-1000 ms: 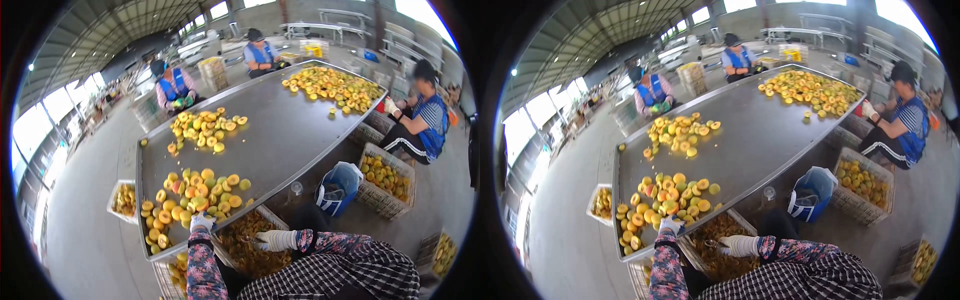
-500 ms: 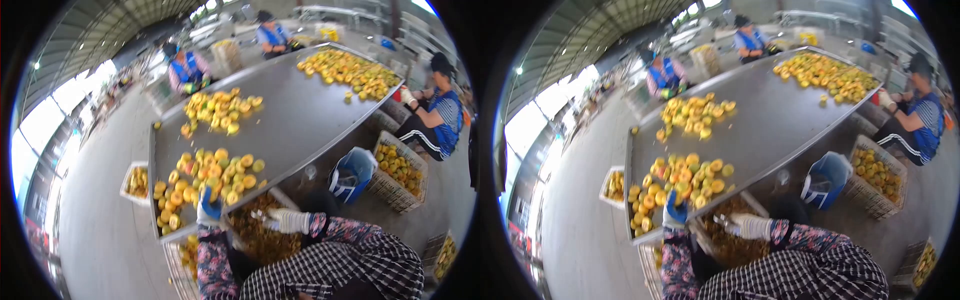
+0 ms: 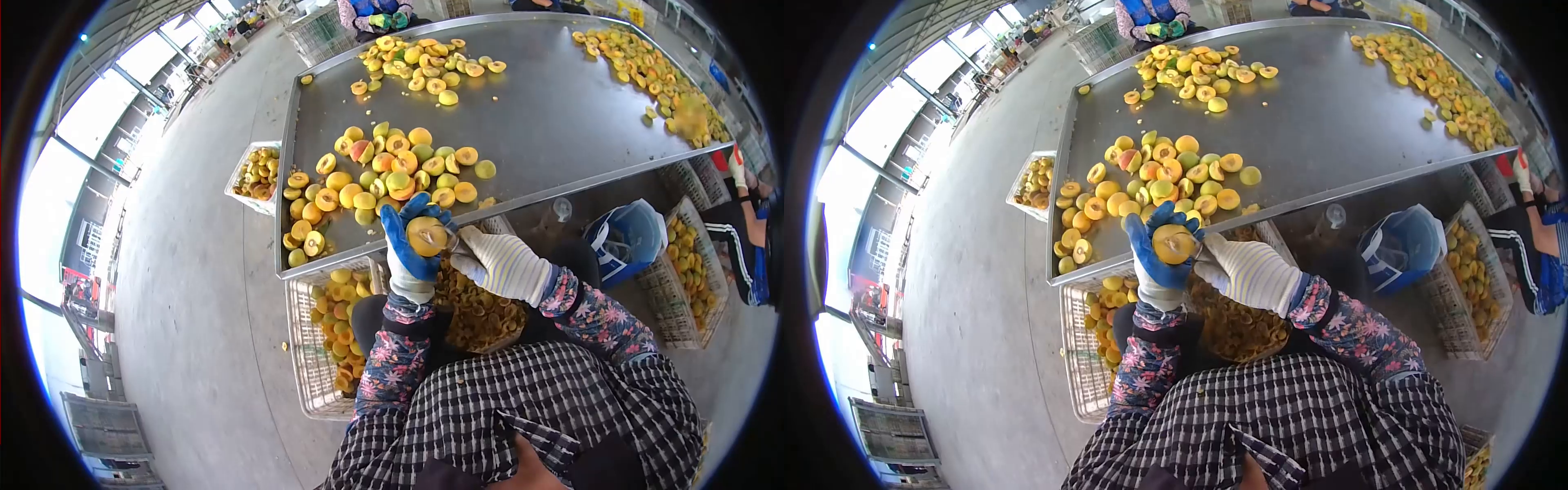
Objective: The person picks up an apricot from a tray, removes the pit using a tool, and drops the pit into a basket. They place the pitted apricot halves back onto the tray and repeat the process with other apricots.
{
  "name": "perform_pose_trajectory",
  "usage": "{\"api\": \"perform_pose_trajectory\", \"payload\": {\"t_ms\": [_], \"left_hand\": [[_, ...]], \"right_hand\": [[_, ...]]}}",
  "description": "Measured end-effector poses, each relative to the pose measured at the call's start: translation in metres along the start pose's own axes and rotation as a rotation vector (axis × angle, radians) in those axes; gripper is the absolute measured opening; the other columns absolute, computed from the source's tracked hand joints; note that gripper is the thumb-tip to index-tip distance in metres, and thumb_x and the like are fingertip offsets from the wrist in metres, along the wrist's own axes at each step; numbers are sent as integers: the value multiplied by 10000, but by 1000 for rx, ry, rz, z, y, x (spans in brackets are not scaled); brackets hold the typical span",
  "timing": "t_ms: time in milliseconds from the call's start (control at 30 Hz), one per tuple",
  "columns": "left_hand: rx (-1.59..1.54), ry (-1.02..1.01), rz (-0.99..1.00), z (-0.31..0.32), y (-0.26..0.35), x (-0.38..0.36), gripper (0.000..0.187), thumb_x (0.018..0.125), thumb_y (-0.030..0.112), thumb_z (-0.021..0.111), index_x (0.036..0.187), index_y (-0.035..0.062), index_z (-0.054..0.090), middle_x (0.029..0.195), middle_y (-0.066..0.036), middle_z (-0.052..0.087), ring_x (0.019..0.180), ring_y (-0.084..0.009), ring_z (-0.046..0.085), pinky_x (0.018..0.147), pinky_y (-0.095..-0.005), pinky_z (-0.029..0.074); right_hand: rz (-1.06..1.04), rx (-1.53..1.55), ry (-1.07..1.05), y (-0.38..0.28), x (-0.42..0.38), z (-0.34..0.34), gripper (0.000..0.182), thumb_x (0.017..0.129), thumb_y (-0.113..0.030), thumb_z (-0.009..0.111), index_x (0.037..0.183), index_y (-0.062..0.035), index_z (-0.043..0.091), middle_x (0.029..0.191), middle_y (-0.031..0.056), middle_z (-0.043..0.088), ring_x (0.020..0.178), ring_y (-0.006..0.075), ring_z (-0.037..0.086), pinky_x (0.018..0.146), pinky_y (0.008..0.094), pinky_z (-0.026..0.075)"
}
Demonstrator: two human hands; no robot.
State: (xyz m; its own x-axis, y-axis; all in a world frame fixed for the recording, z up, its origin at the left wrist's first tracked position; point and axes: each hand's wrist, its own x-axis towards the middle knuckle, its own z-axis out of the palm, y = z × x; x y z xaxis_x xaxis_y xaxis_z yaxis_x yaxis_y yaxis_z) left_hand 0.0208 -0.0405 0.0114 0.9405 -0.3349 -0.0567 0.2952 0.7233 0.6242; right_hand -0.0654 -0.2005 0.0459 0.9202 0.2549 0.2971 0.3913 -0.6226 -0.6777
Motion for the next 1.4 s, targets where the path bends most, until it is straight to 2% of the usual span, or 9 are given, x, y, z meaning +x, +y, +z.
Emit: {"api": "perform_pose_trajectory", "payload": {"t_ms": [567,633,733,833,867,1067,1167,1267,1400], "left_hand": [[841,-286,230,7,12,-28,742,1036,591,262,1197,-49,601,911,-126,671,819,-209,647,775,-302,541],[472,-262,-305,-23,19,-7,706,1042,573,266,1304,-26,533,1028,-119,664,862,-211,645,820,-310,531],[254,-83,74,14,4,-26,684,1045,555,286,1369,-18,471,1145,-133,631,966,-233,637,916,-343,508],[592,7,618,29,-25,-32,640,1033,514,373,1344,-42,441,1167,-156,611,1115,-264,590,998,-404,488],[289,57,421,12,-24,-26,581,1068,454,311,1295,-54,479,1127,-155,645,1026,-261,648,960,-379,505],[1130,-288,433,-22,3,-28,456,985,155,587,1349,-28,380,1011,-152,674,870,-262,692,785,-333,579],[844,-110,275,-19,-6,-27,525,957,110,615,1390,-12,344,974,-139,686,869,-243,693,781,-338,577],[857,2,534,5,-15,-35,401,1029,247,514,1315,-16,413,1029,-133,668,864,-261,687,803,-370,576],[322,138,127,-9,-10,-25,467,1058,398,425,1232,-31,485,981,-138,650,820,-268,681,824,-400,571]], "right_hand": [[119,-147,-270,3,-11,11,324,961,-279,582,1102,-4,486,754,180,644,700,379,654,619,451,518],[143,3,-255,1,-11,11,275,978,-243,562,1100,-6,496,822,188,640,764,361,655,677,435,515],[37,244,-89,17,-14,31,195,998,-182,532,1087,-9,510,939,195,624,868,336,645,757,406,499],[-2,243,-10,14,-12,37,181,994,-163,535,1072,-1,512,959,203,621,886,354,638,761,411,490],[26,244,-47,10,-13,36,212,985,-183,553,1071,5,508,918,216,635,852,387,644,727,436,495],[111,31,-343,21,-11,21,277,967,-248,576,1091,-12,503,823,229,654,780,424,652,663,489,499],[49,-46,-193,25,-11,24,249,952,-241,591,1057,-36,498,815,204,660,780,414,655,648,498,504],[81,-89,-86,13,-13,31,226,947,-204,596,1049,-32,491,820,191,655,764,412,651,634,484,510],[112,174,-177,17,-14,39,243,958,-209,586,1047,-4,491,832,220,652,798,423,653,664,480,512]]}}
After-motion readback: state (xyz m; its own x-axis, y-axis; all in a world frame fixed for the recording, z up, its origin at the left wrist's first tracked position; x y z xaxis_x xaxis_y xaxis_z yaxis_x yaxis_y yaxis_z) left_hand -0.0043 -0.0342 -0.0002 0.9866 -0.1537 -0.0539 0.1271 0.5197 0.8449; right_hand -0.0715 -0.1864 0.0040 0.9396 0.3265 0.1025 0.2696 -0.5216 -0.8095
